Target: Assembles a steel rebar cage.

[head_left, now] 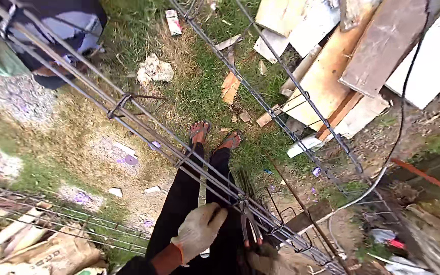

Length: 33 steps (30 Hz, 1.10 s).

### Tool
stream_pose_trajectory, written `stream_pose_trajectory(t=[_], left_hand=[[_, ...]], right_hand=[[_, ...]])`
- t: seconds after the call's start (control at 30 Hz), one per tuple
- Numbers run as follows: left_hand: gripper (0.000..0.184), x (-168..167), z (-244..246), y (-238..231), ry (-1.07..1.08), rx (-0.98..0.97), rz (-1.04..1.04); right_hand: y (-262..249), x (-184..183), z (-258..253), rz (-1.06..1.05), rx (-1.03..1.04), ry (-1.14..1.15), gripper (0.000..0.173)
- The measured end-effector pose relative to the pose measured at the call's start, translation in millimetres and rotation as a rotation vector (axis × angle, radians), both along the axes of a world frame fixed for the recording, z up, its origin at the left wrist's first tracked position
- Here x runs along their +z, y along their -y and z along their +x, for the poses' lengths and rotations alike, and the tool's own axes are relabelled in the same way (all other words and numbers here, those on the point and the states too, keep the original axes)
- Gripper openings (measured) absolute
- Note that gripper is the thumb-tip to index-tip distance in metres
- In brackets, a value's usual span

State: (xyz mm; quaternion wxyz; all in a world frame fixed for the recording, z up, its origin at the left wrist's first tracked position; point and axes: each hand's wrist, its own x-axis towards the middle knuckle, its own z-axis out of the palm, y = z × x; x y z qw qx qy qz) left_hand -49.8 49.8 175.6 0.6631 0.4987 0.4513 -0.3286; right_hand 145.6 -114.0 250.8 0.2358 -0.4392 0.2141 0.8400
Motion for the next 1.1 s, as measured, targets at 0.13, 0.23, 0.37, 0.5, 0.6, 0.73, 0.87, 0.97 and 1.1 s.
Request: stream_pose_trajectory(t=[0.13,0.23,0.37,0.5,0.6,0.73,0.87,0.97,1.1], left_hand=[[0.054,42,29,-2,-0.059,0.444,-0.187],[0.04,58,54,-2,-0.107,0.564,-0.283],[0.029,66,69,11,-0.133,0.637,-0.263],[0.028,62,62,18,-0.125,0.409,-0.108],[0.029,63,53,11,-0.089,0.28,-0.075],[0.027,71,42,5,-0.072,0.304,-0.031],[0.027,77,35,-4,-0.048,0.331,-0.038],[0.028,74,29,-22,0.008,0.385,0.005],[0.031,59,25,-83,0.119,0.451,0.181]], right_hand=[[-2,-10,5,0.076,0.289,0.313,0.031],[6,-14,2,0.082,0.397,0.469,0.032],[6,-14,-1,0.095,0.586,0.652,0.032],[-2,-9,-4,0.111,0.735,0.693,0.04],[6,-13,-10,0.142,0.646,0.595,0.042],[18,-18,-31,0.193,0.172,0.51,0.047],[8,-17,-53,0.066,-0.393,0.398,0.055],[-2,-20,-70,-0.116,-0.449,0.645,0.047],[-8,-34,-97,-0.436,-0.168,1.106,0.044]])
